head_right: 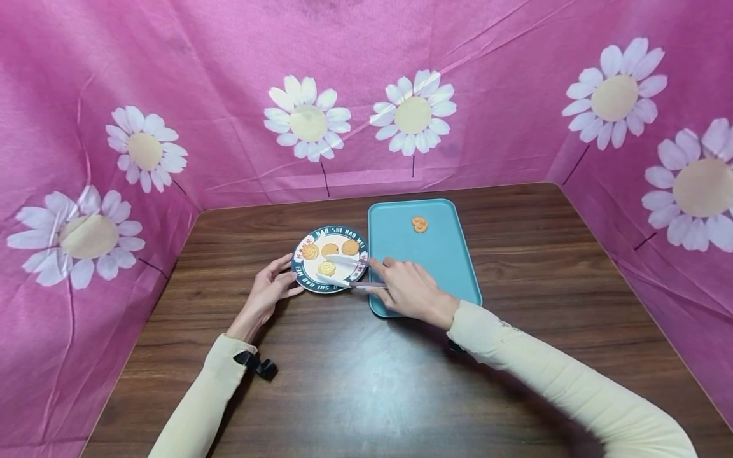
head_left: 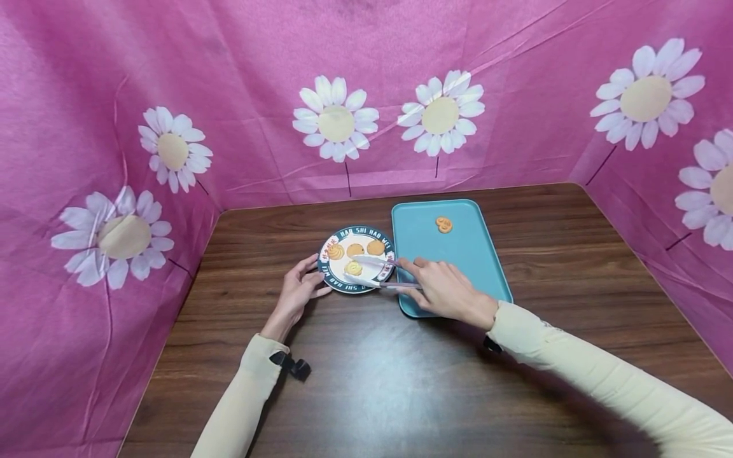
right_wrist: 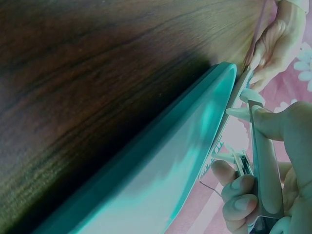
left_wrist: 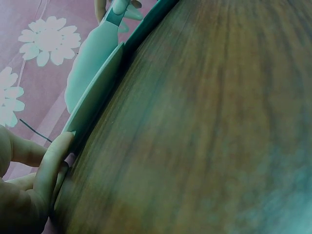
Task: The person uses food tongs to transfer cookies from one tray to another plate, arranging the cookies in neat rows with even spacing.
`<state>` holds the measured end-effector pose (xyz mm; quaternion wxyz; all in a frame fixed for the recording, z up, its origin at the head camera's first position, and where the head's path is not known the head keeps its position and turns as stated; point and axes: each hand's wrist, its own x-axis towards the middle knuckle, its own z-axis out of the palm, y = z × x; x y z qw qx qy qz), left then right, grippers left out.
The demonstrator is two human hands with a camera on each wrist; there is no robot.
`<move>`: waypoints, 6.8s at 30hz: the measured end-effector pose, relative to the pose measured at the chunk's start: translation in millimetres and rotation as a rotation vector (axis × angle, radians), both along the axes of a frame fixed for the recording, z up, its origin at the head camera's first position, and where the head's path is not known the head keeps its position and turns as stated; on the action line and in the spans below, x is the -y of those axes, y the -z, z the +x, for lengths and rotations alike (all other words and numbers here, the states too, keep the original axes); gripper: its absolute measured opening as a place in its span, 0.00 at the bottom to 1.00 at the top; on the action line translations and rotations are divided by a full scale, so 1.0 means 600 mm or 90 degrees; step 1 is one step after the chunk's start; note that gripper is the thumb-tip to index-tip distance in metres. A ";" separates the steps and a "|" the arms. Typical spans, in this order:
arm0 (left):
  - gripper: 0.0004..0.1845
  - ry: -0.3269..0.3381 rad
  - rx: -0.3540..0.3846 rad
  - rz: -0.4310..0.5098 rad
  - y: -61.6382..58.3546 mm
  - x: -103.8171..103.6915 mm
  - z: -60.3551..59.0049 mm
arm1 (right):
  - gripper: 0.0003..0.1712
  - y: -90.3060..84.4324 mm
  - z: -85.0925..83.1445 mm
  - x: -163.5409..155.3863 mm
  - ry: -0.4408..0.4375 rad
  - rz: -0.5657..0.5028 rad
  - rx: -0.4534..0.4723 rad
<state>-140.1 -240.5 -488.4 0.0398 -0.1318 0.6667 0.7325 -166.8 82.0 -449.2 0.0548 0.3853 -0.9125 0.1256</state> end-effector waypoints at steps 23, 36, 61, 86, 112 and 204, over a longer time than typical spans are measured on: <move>0.32 -0.004 0.003 -0.003 0.003 0.000 0.000 | 0.36 0.001 -0.003 -0.019 0.012 -0.054 0.005; 0.33 -0.003 0.006 0.000 0.003 -0.001 -0.001 | 0.36 -0.018 -0.012 -0.061 0.048 -0.073 0.002; 0.33 -0.005 0.002 0.002 -0.001 -0.002 0.000 | 0.35 -0.009 -0.071 -0.164 0.153 -0.046 -0.025; 0.33 -0.006 0.011 0.001 0.001 -0.004 0.000 | 0.36 0.002 -0.115 -0.214 0.220 -0.016 0.024; 0.33 -0.007 -0.002 0.004 0.001 -0.003 0.001 | 0.35 -0.007 -0.102 -0.234 0.209 -0.004 0.026; 0.32 -0.002 -0.008 -0.003 0.003 -0.004 0.001 | 0.36 -0.009 -0.046 -0.263 0.185 -0.031 0.018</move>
